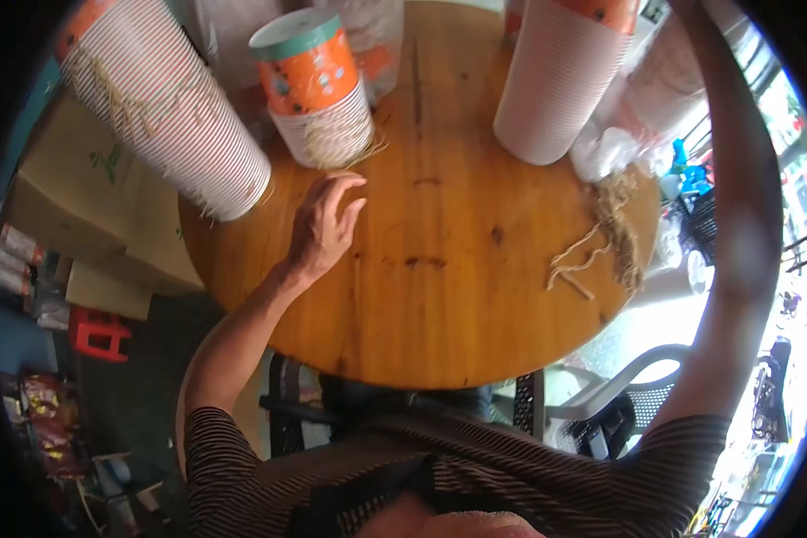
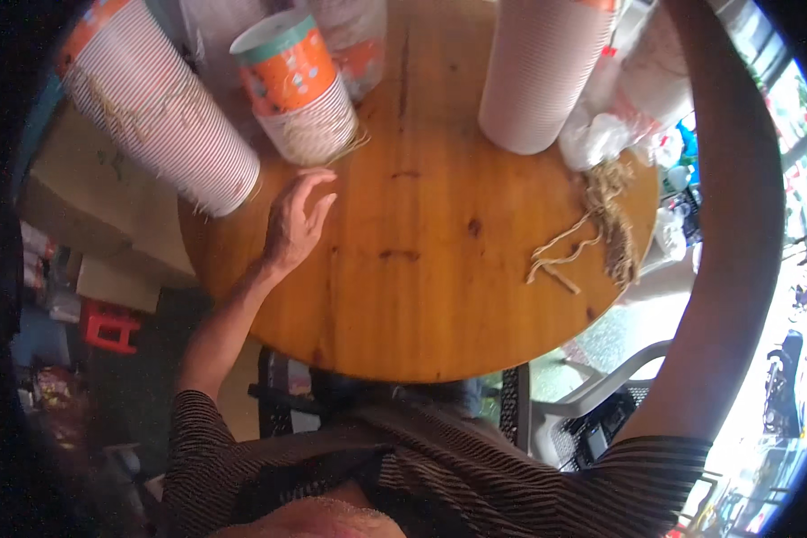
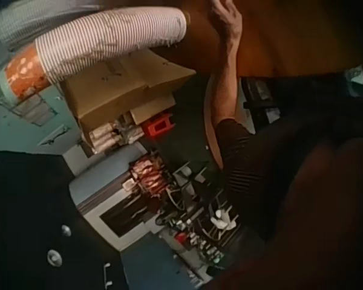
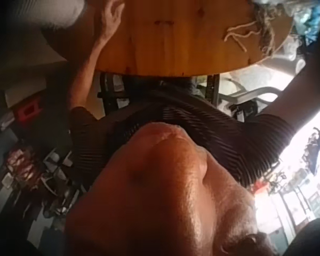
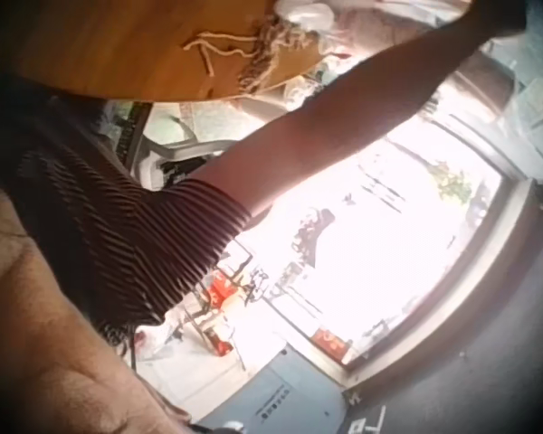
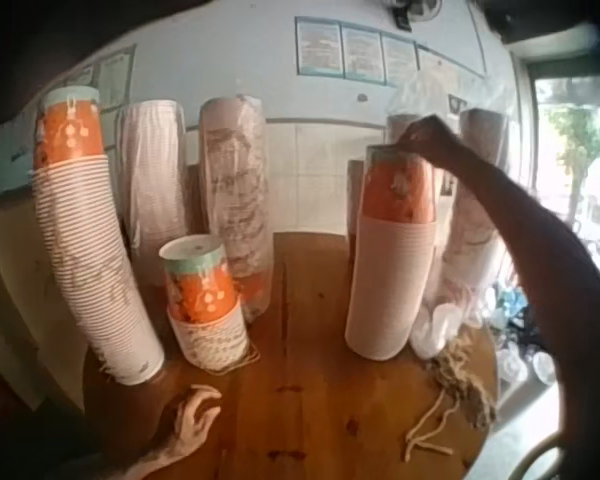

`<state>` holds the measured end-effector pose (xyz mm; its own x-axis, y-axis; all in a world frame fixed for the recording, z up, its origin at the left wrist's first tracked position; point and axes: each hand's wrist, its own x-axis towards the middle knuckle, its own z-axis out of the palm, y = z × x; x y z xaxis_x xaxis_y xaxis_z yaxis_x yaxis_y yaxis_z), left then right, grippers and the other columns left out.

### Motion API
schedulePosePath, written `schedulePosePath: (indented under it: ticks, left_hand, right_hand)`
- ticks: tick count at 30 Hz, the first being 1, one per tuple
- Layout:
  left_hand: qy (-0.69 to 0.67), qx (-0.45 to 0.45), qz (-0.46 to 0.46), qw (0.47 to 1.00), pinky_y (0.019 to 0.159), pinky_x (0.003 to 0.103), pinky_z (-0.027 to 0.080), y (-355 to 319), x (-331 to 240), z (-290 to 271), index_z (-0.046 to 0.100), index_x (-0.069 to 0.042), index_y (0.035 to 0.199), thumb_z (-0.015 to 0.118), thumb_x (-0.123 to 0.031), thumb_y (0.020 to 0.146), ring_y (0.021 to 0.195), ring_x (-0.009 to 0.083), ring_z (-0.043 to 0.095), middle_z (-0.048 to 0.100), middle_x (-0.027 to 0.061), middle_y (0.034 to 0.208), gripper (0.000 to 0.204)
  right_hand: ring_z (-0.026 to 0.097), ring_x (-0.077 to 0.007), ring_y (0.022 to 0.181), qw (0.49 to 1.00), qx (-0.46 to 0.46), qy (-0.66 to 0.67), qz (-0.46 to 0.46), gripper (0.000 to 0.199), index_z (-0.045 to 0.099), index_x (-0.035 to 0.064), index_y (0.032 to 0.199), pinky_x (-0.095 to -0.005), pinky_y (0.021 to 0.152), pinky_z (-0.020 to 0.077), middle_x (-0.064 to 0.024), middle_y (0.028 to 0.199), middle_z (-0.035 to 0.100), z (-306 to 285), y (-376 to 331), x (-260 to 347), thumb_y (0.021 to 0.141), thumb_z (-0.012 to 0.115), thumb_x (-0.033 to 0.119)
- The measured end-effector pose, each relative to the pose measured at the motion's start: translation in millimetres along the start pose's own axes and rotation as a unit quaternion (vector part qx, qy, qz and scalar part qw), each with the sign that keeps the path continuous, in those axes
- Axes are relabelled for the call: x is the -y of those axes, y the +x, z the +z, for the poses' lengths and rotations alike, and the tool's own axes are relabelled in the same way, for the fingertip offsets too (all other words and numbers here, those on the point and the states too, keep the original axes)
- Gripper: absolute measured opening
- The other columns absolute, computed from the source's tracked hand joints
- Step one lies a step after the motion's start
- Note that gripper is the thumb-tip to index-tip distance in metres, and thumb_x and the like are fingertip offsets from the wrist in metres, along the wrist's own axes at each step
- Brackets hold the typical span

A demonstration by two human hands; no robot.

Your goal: Attaching plastic handles to pre-punched holes in paper buckets.

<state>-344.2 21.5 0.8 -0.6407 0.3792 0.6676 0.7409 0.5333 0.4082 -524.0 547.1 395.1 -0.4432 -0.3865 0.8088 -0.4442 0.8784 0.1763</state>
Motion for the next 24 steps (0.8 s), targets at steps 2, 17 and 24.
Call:
schedulePosePath:
  ticks: [2, 17, 24]
  left_hand:
    - [-0.037, -0.014, 0.072, 0.997, 0.098, 0.040, 0.052, 55.6, -30.8, 20.8, 0.064, -0.001, 0.119, 0.069, 0.003, 0.091, 0.114, 0.0343, 0.065, 0.069, 0.0154, 0.119, 0.029]
    - [0.073, -0.192, 0.266, 0.942, 0.088, 0.046, 0.052, 283.7, -111.7, 155.3, 0.055, -0.001, 0.116, 0.069, -0.011, 0.086, 0.101, 0.0356, 0.062, 0.061, 0.0168, 0.110, 0.034]
    - [0.048, -0.179, 0.215, 0.959, 0.089, 0.046, 0.053, 287.6, -110.5, 150.7, 0.055, -0.004, 0.119, 0.073, -0.010, 0.086, 0.105, 0.0375, 0.062, 0.062, 0.0169, 0.111, 0.039]
  right_hand:
    - [0.072, -0.0210, 0.073, 0.999, 0.004, -0.010, 0.038, 0.019, 0.081, 0.0033, 0.087, -0.0354, 0.070, 0.0579, -0.0148, 0.083, 0.077, 2.6, -10.8, -4.1, 0.081, 0.086, 0.020]
    - [0.074, -0.0282, 0.077, 0.991, -0.032, 0.069, 0.111, 0.016, 0.082, 0.0075, 0.086, -0.0391, 0.074, 0.0586, -0.0162, 0.085, 0.077, 20.5, -45.0, 50.2, 0.081, 0.078, 0.022]
    - [0.075, -0.0306, 0.079, 0.992, -0.054, 0.048, 0.100, 0.013, 0.081, 0.0070, 0.085, -0.0404, 0.074, 0.0587, -0.0162, 0.085, 0.077, 23.6, -46.1, 78.2, 0.084, 0.074, 0.017]
